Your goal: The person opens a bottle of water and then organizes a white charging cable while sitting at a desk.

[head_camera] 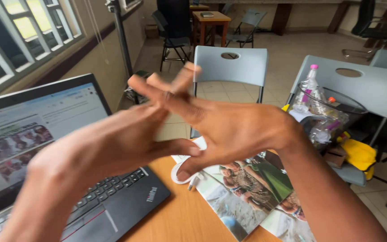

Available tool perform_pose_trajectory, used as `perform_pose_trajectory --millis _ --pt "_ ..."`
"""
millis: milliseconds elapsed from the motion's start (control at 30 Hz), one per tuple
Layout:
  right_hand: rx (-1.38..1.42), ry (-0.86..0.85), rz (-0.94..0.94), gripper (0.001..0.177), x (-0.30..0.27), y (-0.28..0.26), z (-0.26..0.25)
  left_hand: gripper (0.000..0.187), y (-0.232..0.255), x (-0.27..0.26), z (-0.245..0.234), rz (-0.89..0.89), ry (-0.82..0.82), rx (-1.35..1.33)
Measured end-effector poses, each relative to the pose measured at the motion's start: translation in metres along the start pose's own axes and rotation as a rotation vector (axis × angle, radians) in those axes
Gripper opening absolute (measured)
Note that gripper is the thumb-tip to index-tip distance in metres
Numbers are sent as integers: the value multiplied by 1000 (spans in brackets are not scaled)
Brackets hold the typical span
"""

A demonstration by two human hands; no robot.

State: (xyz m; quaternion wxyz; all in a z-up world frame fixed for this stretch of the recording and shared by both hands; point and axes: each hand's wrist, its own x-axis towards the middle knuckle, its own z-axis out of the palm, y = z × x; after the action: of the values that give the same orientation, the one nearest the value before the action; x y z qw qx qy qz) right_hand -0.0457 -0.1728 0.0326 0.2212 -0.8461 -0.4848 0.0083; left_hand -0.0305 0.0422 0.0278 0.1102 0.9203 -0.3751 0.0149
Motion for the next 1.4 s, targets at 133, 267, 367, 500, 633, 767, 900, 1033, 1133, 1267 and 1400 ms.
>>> perform_pose_trajectory --millis 133,267,367,500,633,767,900,1033,1133,1267,1400 --pt "-243 82 161 143 -18 17 -17 144 -25 -1 -11 99 207 -14" --pt "-493 140 193 144 -33 11 -36 174 -18 -7 -25 -35 271 -5" --pt "-420 148 392 152 -23 -6 -37 178 -6 -11 -29 -48 244 13" --pt "-260 206 523 164 -12 -13 -30 183 11 -12 -29 -141 129 36" --pt "-275 283 231 166 -14 -7 -23 178 11 -10 -22 -163 117 74" --pt "-177 269 284 167 -5 -21 -20 177 -1 0 -6 -120 101 12" --pt "-399 86 396 155 -5 5 -16 158 14 1 -12 -290 -145 113" --pt "-319 -213 697 128 8 40 11 130 -10 0 0 -369 -329 57" --pt "-299 -355 775 95 26 52 43 113 -20 2 3 -426 -352 31" --pt "-225 -453 669 68 41 79 85 107 -16 2 0 -319 -293 19" --pt "-272 -405 522 63 44 112 106 104 -9 3 -2 -271 -331 -50"
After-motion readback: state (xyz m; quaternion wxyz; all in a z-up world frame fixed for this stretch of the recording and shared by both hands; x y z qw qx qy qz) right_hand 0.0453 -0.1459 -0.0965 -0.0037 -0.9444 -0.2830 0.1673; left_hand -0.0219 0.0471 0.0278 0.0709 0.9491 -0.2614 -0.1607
